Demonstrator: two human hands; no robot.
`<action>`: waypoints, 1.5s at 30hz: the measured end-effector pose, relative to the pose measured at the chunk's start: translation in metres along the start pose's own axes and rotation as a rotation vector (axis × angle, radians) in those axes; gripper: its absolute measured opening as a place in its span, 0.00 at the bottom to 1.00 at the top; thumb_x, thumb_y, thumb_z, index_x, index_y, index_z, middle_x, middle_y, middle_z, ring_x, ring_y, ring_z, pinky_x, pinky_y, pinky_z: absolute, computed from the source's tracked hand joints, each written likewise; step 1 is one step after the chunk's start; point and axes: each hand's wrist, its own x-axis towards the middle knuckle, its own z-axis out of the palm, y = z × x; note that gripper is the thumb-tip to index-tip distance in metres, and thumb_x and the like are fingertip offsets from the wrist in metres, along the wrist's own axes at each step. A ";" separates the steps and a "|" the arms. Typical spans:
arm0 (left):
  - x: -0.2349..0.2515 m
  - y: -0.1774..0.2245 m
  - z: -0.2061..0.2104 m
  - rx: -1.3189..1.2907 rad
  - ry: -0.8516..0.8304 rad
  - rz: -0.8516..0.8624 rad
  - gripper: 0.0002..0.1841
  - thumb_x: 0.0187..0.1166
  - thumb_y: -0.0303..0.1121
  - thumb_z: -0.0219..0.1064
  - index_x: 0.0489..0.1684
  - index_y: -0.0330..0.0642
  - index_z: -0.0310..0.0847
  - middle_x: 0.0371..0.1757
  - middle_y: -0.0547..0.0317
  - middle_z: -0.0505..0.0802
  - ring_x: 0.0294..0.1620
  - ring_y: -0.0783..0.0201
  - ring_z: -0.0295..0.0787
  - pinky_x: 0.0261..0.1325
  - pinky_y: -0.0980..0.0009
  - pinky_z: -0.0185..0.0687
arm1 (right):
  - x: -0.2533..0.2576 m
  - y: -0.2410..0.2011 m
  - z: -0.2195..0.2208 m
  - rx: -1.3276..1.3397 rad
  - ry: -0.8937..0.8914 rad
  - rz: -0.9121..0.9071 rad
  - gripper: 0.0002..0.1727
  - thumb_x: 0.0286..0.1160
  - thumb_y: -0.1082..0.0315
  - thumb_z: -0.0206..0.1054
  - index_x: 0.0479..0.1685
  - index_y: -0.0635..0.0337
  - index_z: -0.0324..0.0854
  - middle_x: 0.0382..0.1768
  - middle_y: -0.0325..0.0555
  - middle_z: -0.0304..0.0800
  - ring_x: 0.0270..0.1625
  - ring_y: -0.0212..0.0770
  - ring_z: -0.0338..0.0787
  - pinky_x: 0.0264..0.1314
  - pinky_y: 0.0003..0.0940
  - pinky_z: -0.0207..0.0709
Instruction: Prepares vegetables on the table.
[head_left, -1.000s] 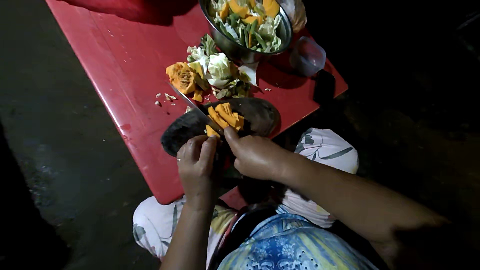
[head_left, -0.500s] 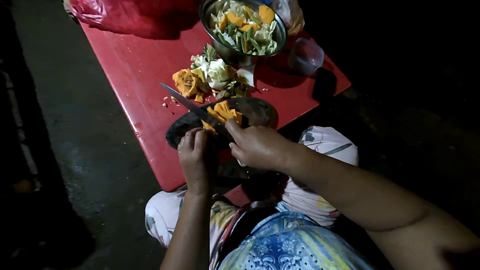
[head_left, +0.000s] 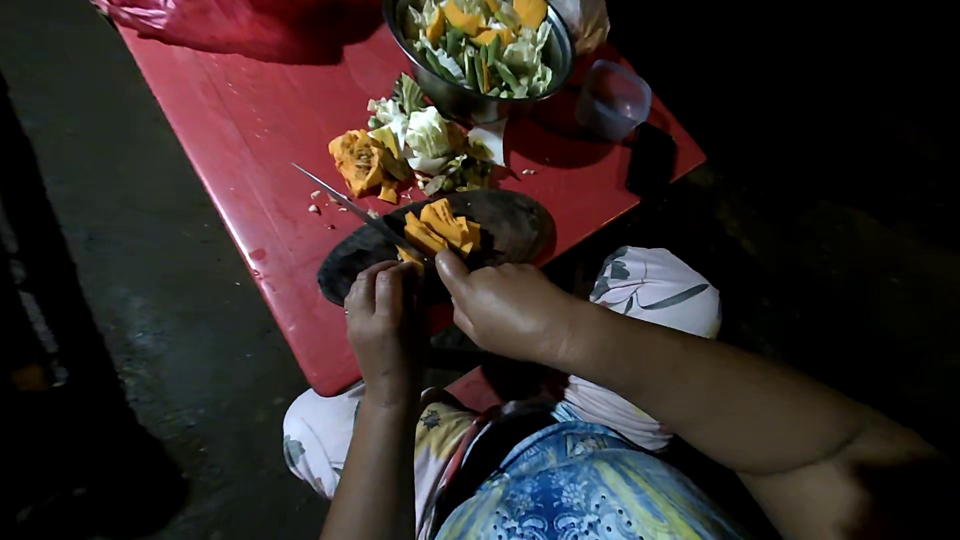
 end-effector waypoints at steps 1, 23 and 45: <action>0.000 -0.001 0.000 -0.014 0.008 0.011 0.08 0.84 0.26 0.64 0.50 0.31 0.87 0.54 0.40 0.90 0.58 0.47 0.88 0.65 0.54 0.81 | 0.000 -0.001 0.000 -0.007 0.001 0.001 0.23 0.90 0.62 0.56 0.80 0.52 0.62 0.30 0.45 0.87 0.37 0.51 0.93 0.37 0.50 0.86; 0.154 -0.001 0.003 0.086 -0.367 0.271 0.36 0.91 0.60 0.33 0.99 0.57 0.45 0.96 0.38 0.49 0.96 0.30 0.28 0.87 0.22 0.17 | 0.005 -0.004 0.007 -0.021 -0.048 0.041 0.23 0.91 0.61 0.56 0.81 0.52 0.61 0.31 0.46 0.88 0.39 0.52 0.94 0.37 0.50 0.86; 0.042 0.005 -0.034 0.089 -0.335 -0.173 0.20 0.78 0.31 0.74 0.66 0.35 0.80 0.53 0.40 0.92 0.53 0.40 0.90 0.60 0.38 0.82 | 0.018 0.032 -0.002 0.328 -0.208 -0.066 0.24 0.93 0.59 0.53 0.81 0.54 0.56 0.37 0.51 0.85 0.36 0.47 0.90 0.38 0.46 0.84</action>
